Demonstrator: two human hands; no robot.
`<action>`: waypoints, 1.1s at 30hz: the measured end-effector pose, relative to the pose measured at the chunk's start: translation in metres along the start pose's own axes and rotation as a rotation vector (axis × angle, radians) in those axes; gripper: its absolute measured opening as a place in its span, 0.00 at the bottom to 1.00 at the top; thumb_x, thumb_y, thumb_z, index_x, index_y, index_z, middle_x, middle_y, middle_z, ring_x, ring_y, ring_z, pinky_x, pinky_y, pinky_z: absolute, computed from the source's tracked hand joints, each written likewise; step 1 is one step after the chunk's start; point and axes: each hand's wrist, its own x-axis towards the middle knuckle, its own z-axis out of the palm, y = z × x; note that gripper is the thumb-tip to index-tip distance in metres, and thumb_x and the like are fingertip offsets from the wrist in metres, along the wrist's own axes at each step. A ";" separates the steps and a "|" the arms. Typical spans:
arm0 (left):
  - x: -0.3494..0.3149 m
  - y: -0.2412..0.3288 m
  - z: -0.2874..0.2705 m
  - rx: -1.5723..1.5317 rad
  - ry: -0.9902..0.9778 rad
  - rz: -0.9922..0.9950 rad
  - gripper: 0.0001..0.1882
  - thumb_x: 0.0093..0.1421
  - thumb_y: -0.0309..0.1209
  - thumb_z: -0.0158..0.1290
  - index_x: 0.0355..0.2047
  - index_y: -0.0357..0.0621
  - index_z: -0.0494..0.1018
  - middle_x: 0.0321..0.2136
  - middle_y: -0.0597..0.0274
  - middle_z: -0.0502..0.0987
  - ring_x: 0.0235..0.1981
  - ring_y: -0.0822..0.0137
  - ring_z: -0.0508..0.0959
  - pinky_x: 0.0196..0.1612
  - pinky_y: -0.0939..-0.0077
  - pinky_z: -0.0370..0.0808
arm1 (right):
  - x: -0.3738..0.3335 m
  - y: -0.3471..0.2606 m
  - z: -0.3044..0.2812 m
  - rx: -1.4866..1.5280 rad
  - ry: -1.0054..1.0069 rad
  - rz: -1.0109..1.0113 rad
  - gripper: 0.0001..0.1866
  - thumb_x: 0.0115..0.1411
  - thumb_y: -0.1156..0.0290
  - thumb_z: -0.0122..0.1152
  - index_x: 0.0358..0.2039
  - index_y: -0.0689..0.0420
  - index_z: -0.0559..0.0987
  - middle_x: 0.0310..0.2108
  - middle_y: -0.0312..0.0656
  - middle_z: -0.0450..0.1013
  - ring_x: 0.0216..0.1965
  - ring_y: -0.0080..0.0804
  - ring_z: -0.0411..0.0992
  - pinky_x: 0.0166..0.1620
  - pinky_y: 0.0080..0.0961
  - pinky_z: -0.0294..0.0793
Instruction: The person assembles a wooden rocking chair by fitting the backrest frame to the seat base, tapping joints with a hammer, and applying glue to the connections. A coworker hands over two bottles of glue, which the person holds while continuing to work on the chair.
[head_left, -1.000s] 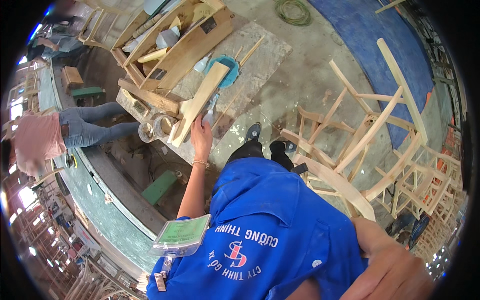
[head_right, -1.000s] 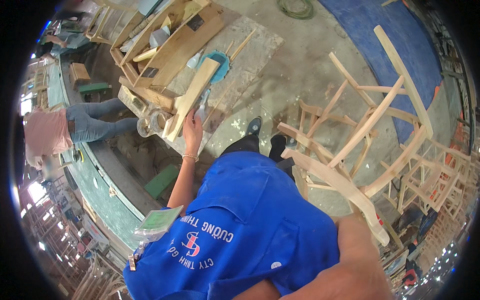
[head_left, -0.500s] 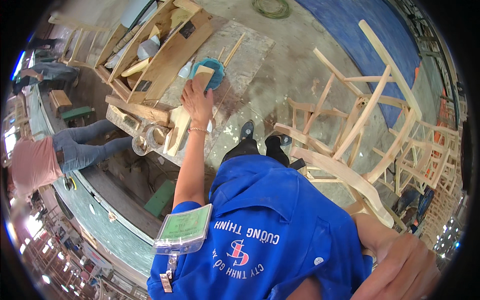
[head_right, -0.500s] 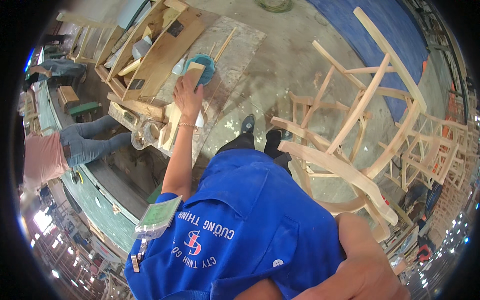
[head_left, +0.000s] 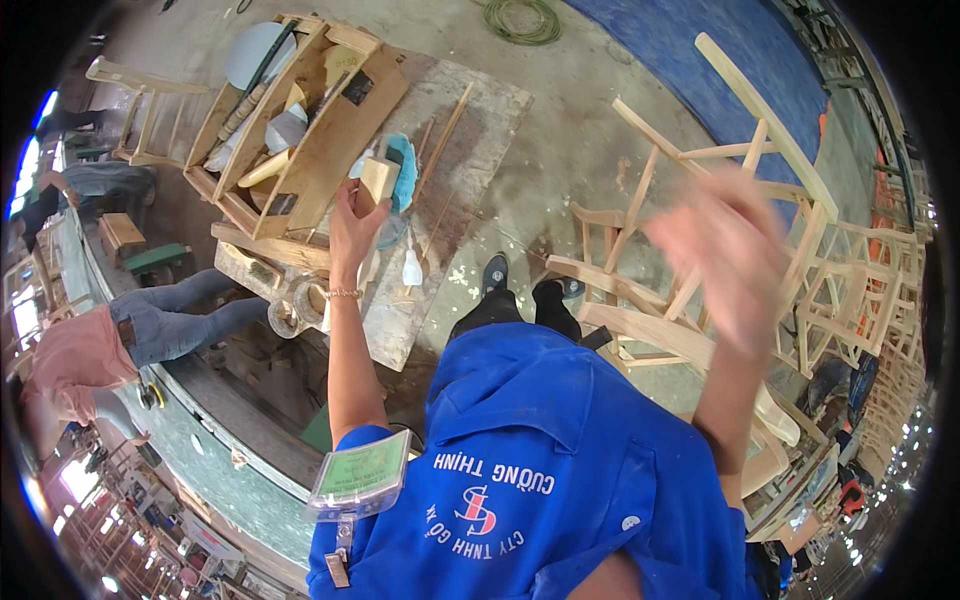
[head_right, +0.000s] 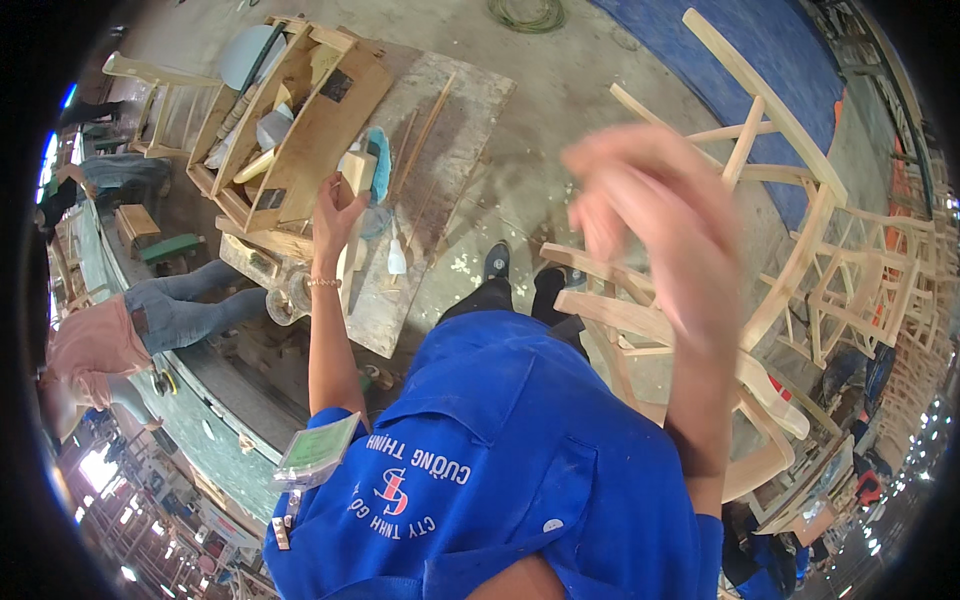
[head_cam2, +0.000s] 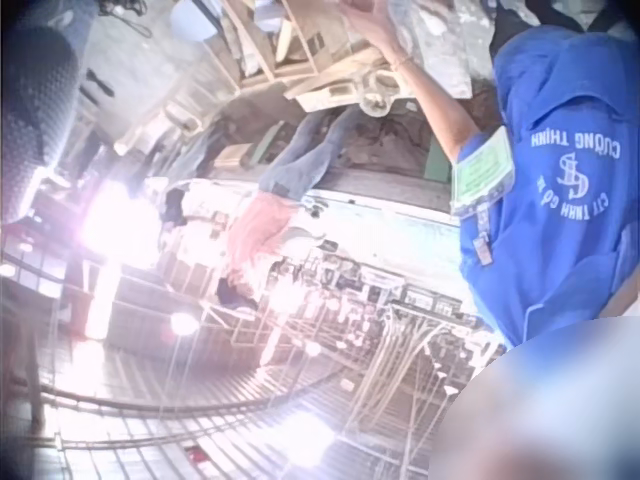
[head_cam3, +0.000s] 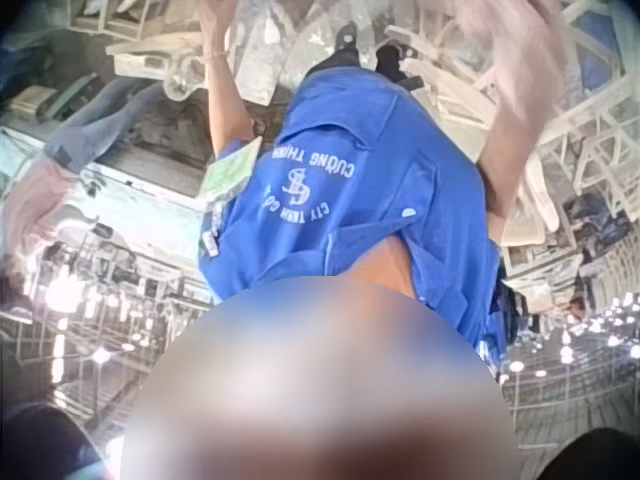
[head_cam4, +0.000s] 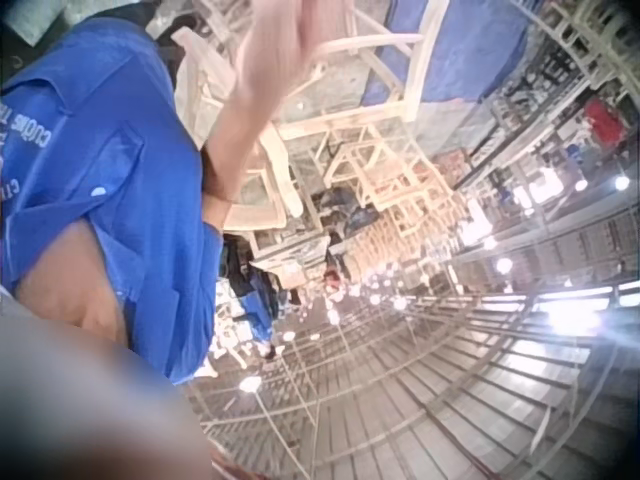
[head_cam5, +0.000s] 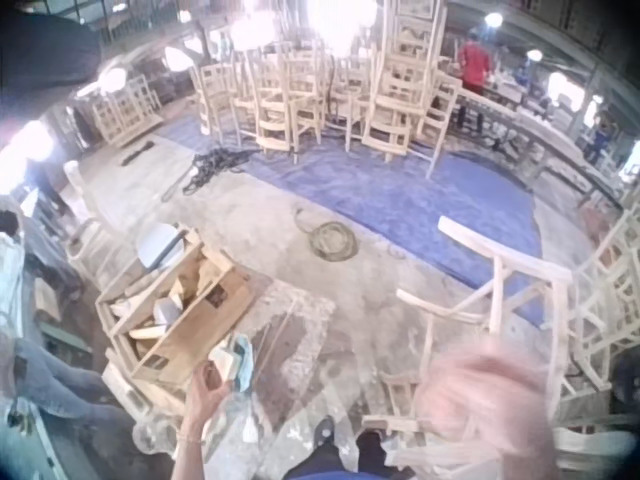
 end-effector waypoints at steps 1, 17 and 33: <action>-0.007 -0.005 -0.011 -0.039 0.009 0.029 0.34 0.51 0.32 0.63 0.54 0.28 0.62 0.46 0.47 0.75 0.46 0.63 0.76 0.51 0.72 0.71 | 0.030 0.035 0.013 0.269 0.136 0.023 0.10 0.65 0.71 0.51 0.40 0.63 0.78 0.24 0.33 0.69 0.27 0.20 0.68 0.34 0.19 0.70; -0.033 0.019 0.001 -0.088 -0.094 0.036 0.34 0.51 0.30 0.64 0.55 0.32 0.62 0.49 0.48 0.73 0.50 0.61 0.73 0.53 0.69 0.69 | 0.138 0.195 0.175 -0.210 0.190 0.172 0.18 0.52 0.57 0.64 0.29 0.62 0.79 0.29 0.57 0.76 0.30 0.53 0.76 0.34 0.42 0.74; -0.057 0.132 0.086 -0.609 -0.561 -0.195 0.25 0.69 0.44 0.41 0.57 0.37 0.67 0.49 0.56 0.75 0.50 0.67 0.73 0.55 0.73 0.68 | 0.007 0.156 0.062 0.874 0.191 0.418 0.22 0.59 0.68 0.62 0.54 0.57 0.70 0.43 0.39 0.74 0.42 0.28 0.76 0.42 0.29 0.79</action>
